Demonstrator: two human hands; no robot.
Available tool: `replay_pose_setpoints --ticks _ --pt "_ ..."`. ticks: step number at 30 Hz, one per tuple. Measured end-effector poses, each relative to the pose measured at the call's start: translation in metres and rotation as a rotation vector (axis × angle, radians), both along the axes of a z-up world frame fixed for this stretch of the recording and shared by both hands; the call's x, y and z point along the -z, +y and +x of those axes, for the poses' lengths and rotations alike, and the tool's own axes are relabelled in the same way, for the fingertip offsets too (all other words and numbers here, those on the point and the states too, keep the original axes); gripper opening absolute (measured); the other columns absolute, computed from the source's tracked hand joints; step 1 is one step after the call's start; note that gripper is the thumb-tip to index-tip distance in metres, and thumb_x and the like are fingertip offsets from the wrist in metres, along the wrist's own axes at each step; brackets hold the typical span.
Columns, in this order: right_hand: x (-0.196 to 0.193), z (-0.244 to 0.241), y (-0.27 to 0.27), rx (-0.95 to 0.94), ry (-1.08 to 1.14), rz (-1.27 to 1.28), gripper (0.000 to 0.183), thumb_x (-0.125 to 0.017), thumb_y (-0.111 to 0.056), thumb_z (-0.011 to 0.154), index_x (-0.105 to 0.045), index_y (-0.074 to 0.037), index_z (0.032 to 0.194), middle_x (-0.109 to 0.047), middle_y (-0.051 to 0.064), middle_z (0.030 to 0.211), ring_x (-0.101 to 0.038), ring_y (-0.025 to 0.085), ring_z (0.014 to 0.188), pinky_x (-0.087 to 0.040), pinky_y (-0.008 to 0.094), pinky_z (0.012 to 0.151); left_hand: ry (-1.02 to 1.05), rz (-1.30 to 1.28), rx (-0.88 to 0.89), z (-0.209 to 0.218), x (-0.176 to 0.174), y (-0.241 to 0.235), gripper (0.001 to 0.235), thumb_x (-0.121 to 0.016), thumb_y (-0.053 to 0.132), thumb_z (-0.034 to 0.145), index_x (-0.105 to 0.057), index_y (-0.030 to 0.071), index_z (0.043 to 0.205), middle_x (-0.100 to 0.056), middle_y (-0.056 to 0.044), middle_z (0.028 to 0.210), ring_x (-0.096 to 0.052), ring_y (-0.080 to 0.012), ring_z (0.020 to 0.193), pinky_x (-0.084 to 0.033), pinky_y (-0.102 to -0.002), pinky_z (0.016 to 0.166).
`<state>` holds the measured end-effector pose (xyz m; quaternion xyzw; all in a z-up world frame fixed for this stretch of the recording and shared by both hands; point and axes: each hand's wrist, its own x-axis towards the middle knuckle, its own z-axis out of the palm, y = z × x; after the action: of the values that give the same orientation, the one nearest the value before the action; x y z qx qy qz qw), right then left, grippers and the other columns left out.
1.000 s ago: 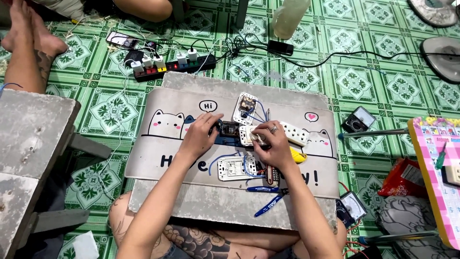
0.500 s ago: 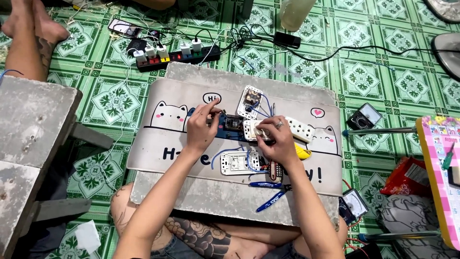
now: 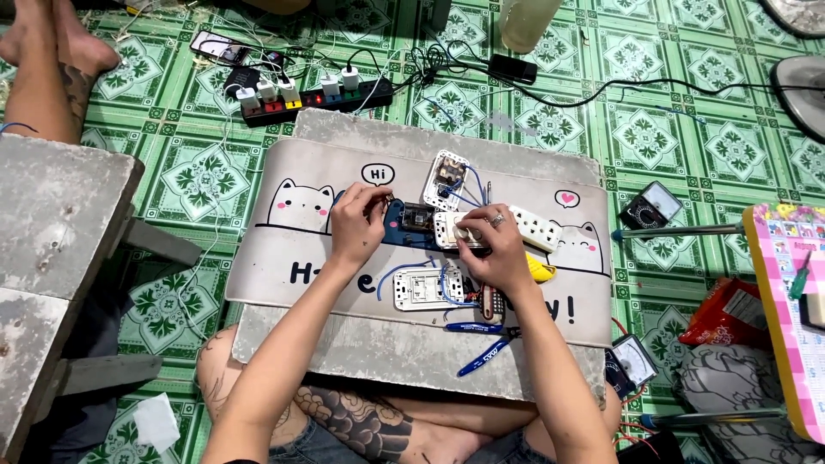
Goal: The person sits on the floor and assembles an electrical switch or socket by connecting wires to terminals. They use a screwdriver to tighten connections and a utility knife to strip wire insulation, handling multiple components on a small table.
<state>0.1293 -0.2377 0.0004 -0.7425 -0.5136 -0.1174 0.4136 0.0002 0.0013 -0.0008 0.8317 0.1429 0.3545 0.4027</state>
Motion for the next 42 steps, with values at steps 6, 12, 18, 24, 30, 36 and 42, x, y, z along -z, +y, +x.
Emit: replay_pose_setpoints --ticks 6,12,18,24,30,36,42 --pt "0.001 0.001 -0.001 0.003 -0.033 -0.003 0.020 -0.077 -0.026 0.084 -0.078 -0.014 0.100 -0.070 0.006 0.098 -0.062 0.025 0.102 -0.051 0.040 0.092 -0.013 -0.134 -0.001 0.001 0.002 0.002 0.032 -0.067 -0.017 0.081 -0.078 0.008 0.099 -0.067 -0.009 0.082 -0.072 -0.0261 0.074 -0.063 -0.033 0.066" --pt "-0.002 -0.001 0.000 0.011 -0.047 0.002 0.019 -0.077 -0.025 0.084 -0.077 -0.015 0.100 -0.070 0.005 0.098 -0.062 0.025 0.101 -0.051 0.040 0.092 -0.021 -0.181 -0.017 0.002 0.000 0.005 0.029 -0.069 -0.016 0.081 -0.078 0.006 0.099 -0.071 -0.011 0.084 -0.074 -0.0282 0.077 -0.062 -0.035 0.068" --pt "0.000 -0.001 0.000 0.022 -0.037 0.019 0.017 -0.078 -0.022 0.083 -0.077 -0.015 0.099 -0.070 0.005 0.097 -0.063 0.026 0.099 -0.051 0.040 0.089 -0.040 -0.158 -0.007 0.003 -0.007 -0.001 0.025 -0.066 -0.012 0.087 -0.075 0.003 0.104 -0.069 -0.012 0.089 -0.073 -0.0287 0.081 -0.063 -0.036 0.073" --pt "-0.001 -0.002 0.000 0.015 -0.036 0.030 0.016 -0.077 -0.021 0.084 -0.077 -0.015 0.099 -0.071 0.005 0.098 -0.064 0.026 0.099 -0.051 0.039 0.088 -0.037 -0.169 0.015 0.000 -0.011 -0.003 0.022 -0.066 -0.009 0.087 -0.075 0.003 0.104 -0.069 -0.011 0.090 -0.074 -0.0286 0.083 -0.063 -0.035 0.075" --pt "-0.001 -0.002 -0.001 0.019 -0.042 0.011 0.014 -0.074 -0.019 0.087 -0.077 -0.014 0.099 -0.070 0.006 0.100 -0.063 0.027 0.101 -0.050 0.040 0.089 -0.024 -0.162 0.026 -0.001 -0.012 -0.005 0.023 -0.065 -0.009 0.088 -0.075 0.004 0.105 -0.069 -0.011 0.091 -0.073 -0.0271 0.083 -0.062 -0.034 0.073" --pt "-0.003 -0.002 -0.002 0.022 -0.036 -0.002 0.017 -0.074 -0.019 0.086 -0.077 -0.014 0.102 -0.070 0.006 0.100 -0.063 0.026 0.101 -0.051 0.040 0.090 -0.020 -0.153 0.031 -0.001 -0.011 -0.005 0.023 -0.066 -0.008 0.088 -0.075 0.004 0.105 -0.069 -0.011 0.091 -0.073 -0.0268 0.082 -0.063 -0.033 0.072" --pt "-0.004 -0.003 -0.001 0.039 -0.047 0.006 0.016 -0.078 -0.023 0.084 -0.077 -0.015 0.098 -0.069 0.005 0.100 -0.063 0.025 0.101 -0.051 0.040 0.091 -0.032 -0.175 0.020 0.000 -0.013 -0.007 0.024 -0.065 -0.009 0.087 -0.073 0.001 0.108 -0.065 -0.012 0.096 -0.071 -0.0241 0.078 -0.062 -0.033 0.069"
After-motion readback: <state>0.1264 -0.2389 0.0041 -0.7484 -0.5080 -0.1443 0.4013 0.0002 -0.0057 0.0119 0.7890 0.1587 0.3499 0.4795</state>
